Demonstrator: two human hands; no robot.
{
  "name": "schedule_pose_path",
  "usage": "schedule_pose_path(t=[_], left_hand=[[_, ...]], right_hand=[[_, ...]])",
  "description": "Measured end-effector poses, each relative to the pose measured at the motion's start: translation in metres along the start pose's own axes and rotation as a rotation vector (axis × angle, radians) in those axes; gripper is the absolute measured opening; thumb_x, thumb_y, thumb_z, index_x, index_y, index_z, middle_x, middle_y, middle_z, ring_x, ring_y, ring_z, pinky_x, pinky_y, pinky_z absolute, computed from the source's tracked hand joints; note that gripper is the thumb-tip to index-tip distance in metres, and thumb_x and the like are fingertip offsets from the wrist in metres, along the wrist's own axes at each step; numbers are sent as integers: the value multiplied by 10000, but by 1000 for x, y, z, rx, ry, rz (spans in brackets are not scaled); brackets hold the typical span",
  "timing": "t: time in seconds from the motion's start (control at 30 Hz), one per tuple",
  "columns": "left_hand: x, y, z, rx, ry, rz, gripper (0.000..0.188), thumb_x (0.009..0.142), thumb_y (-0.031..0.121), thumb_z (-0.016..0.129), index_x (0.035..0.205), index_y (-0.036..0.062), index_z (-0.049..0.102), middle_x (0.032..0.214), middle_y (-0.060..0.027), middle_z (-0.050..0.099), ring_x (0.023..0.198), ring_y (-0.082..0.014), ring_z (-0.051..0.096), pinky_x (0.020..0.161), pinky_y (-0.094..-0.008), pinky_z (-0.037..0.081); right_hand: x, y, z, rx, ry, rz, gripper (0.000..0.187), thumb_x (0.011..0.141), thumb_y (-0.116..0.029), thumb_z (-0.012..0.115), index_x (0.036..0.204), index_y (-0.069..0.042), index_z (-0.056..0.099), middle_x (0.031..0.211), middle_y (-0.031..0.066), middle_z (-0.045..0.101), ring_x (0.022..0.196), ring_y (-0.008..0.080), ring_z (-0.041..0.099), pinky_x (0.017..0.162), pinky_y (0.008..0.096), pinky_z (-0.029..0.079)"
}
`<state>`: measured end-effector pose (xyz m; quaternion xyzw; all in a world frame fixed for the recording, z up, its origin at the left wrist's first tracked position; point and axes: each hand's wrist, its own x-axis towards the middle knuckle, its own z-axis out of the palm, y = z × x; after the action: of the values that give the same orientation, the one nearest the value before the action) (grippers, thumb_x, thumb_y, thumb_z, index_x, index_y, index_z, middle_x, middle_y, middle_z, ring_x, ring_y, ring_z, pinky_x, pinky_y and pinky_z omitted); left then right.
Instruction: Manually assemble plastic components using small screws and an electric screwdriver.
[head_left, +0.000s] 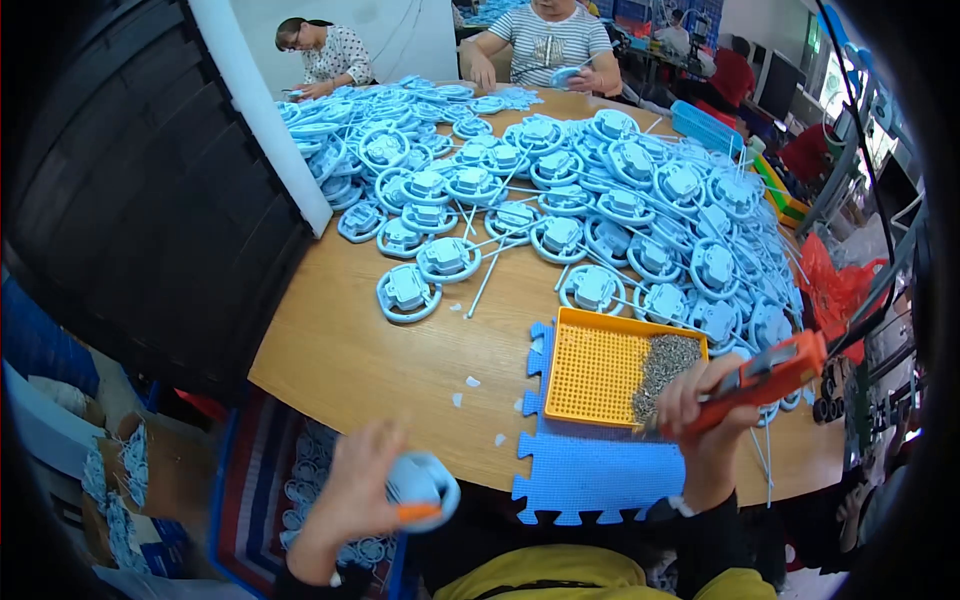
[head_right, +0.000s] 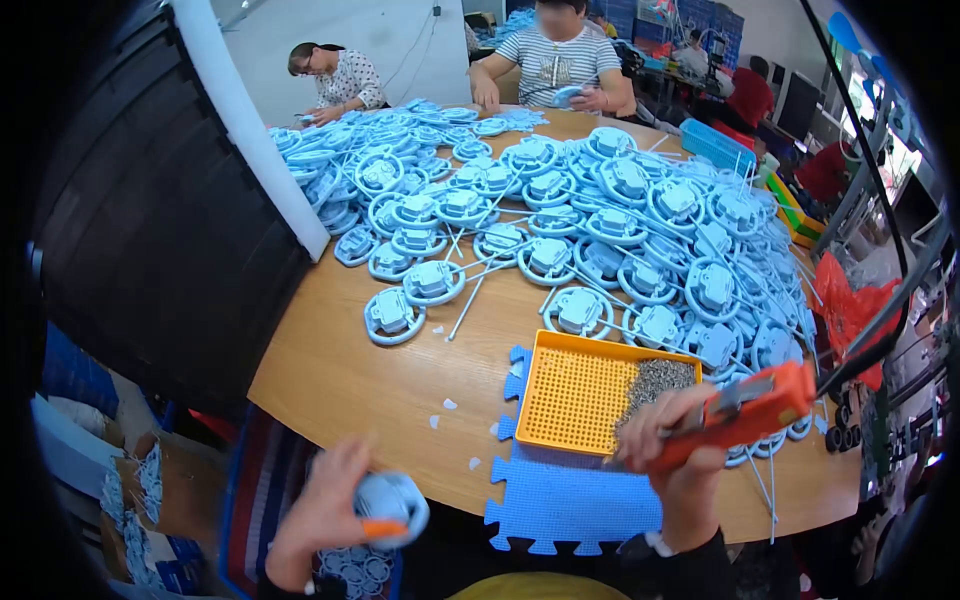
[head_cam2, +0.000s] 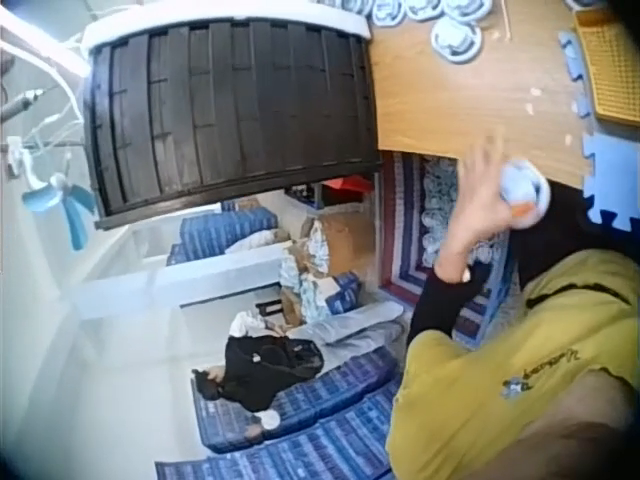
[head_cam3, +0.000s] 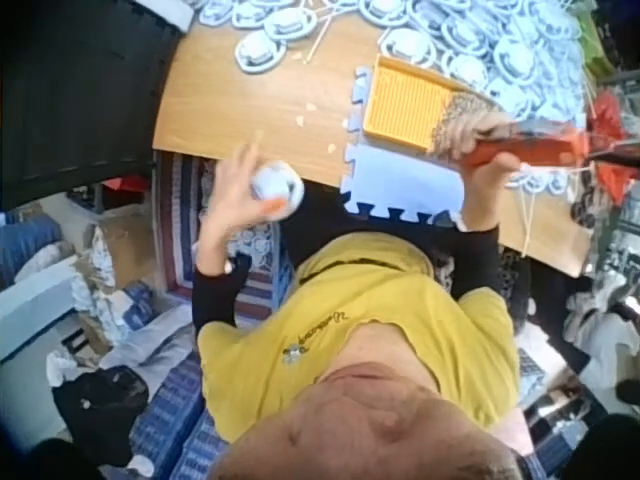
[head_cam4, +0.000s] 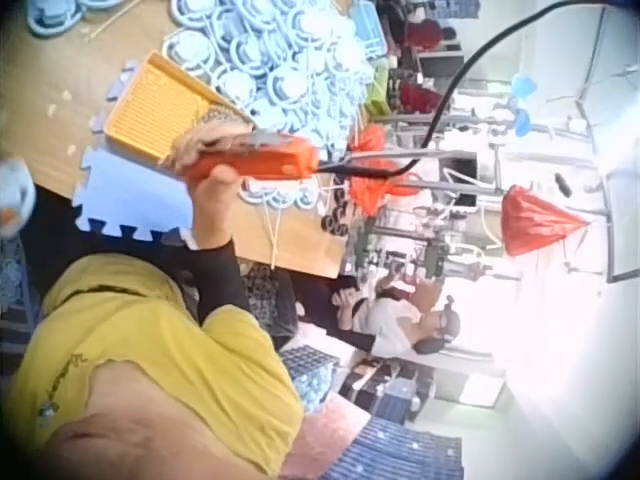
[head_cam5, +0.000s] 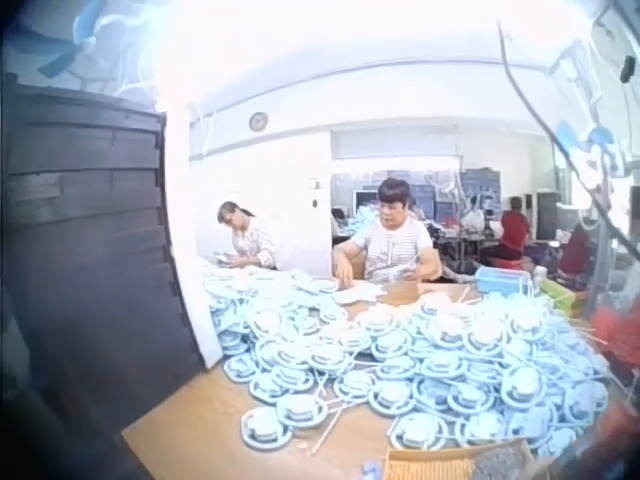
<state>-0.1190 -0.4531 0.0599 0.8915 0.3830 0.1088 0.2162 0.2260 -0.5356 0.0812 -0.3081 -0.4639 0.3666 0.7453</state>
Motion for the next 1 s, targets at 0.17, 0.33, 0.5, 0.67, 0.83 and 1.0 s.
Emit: schedule_pose_path(t=[0.17, 0.33, 0.5, 0.67, 0.83, 1.0], left_hand=[[164, -99, 39, 208, 330, 219, 807, 685, 404, 781, 1363, 103, 463, 1292, -213, 471, 1191, -395, 438, 1002, -455, 342], [272, -136, 25, 344, 279, 52, 756, 689, 402, 782, 1315, 80, 506, 1277, -224, 482, 1152, -401, 463, 957, -460, 400], [242, -56, 28, 159, 260, 111, 738, 682, 322, 807, 1298, 38, 516, 1134, -191, 547, 1053, -351, 516, 894, -424, 421], [149, 4, 24, 119, 229, -81, 748, 651, 282, 833, 1282, 27, 522, 1004, -157, 533, 926, -325, 545, 793, -398, 439], [92, 27, 49, 29, 239, -217, 782, 595, 313, 867, 1237, 7, 543, 964, -147, 495, 858, -324, 538, 742, -399, 444], [70, 44, 68, 29, 213, -289, 874, 537, 425, 881, 1222, 2, 540, 1011, -184, 447, 920, -357, 512, 756, -432, 438]], right_hand=[[25, 12, -13, -148, 30, -6, 617, 763, -631, 664, 918, -76, 446, 617, 20, 466, 501, 144, 478, 473, 304, 439], [63, 29, -36, -161, 206, -48, 527, 819, -531, 679, 980, -76, 466, 740, 45, 515, 639, 162, 518, 642, 343, 446], [86, 51, -64, -182, 267, -83, 467, 850, -448, 684, 1017, -60, 486, 748, 35, 545, 669, 164, 553, 691, 353, 470], [87, 63, -72, -199, 303, -66, 443, 832, -410, 719, 1008, -67, 499, 752, 35, 571, 669, 165, 568, 688, 343, 483], [86, 70, -75, -219, 297, -76, 429, 830, -400, 724, 1000, -73, 504, 742, 38, 577, 673, 164, 573, 680, 339, 487], [90, 70, -77, -243, 301, -84, 426, 837, -405, 716, 988, -70, 502, 728, 32, 565, 671, 162, 569, 668, 329, 484]])
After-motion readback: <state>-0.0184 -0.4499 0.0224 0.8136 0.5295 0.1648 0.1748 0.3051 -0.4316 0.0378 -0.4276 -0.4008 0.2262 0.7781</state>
